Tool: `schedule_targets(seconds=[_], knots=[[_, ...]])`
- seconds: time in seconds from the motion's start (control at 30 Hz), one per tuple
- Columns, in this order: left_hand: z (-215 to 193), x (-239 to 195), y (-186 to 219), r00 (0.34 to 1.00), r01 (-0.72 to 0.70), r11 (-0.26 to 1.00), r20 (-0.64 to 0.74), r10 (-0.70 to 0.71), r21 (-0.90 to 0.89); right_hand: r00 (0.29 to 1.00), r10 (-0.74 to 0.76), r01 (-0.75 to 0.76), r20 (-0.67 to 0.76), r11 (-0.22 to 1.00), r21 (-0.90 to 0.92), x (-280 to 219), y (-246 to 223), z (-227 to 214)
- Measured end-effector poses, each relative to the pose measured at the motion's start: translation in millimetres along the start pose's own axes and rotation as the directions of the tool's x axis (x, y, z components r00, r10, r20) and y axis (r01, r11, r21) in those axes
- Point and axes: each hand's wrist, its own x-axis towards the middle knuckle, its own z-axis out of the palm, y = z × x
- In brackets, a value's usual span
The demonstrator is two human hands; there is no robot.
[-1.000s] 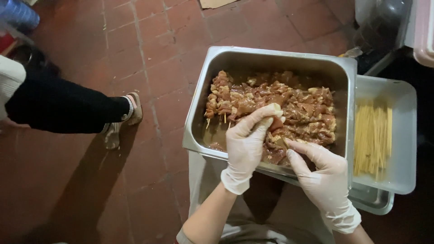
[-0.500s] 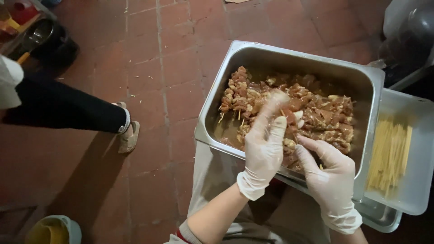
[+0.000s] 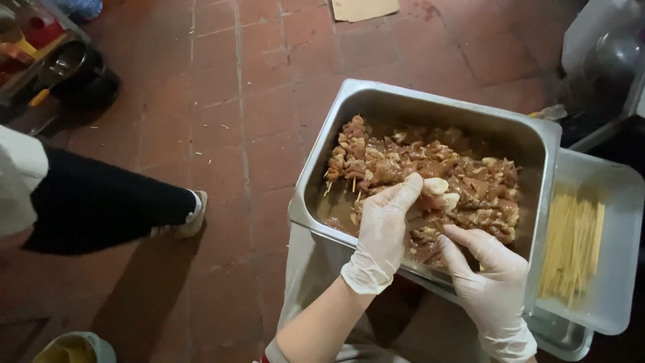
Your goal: The person sits on the floor and skewers marinated meat pieces from a metal tray onto wooden sticks. They repeatedly pick up meat and sticks, thread the meat onto the sticks, and place the completed skewers back into the tray.
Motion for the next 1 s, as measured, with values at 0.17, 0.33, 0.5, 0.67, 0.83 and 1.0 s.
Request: schedule_targets(seconds=[0.17,0.33,0.5,0.67,0.83,1.0], knots=[[6,2,-8,0.994,-0.056,0.998,-0.094,0.052,-0.043,0.998,-0.059,0.059,0.001,0.998,-0.022,-1,1,2],[4,-4,-39,0.996,-0.088,0.992,-0.002,0.088,-0.094,0.999,-0.037,0.037,-0.007,0.997,-0.060,-8,8,1],[5,0,-18,0.969,-0.224,0.966,0.135,0.207,0.129,0.981,0.074,-0.060,0.179,0.995,-0.085,10,-2,-14],[0,3,-11,0.994,-0.110,0.994,0.023,0.110,-0.020,0.963,0.133,-0.118,0.236,0.990,-0.076,4,9,-21],[3,-1,-30,0.987,-0.130,0.967,0.124,0.105,0.218,0.960,0.218,-0.217,0.173,0.976,-0.027,5,15,-17],[-13,13,3,0.899,-0.425,0.498,0.419,0.130,0.756,0.857,0.514,-0.514,0.033,0.858,0.001,11,25,-20]])
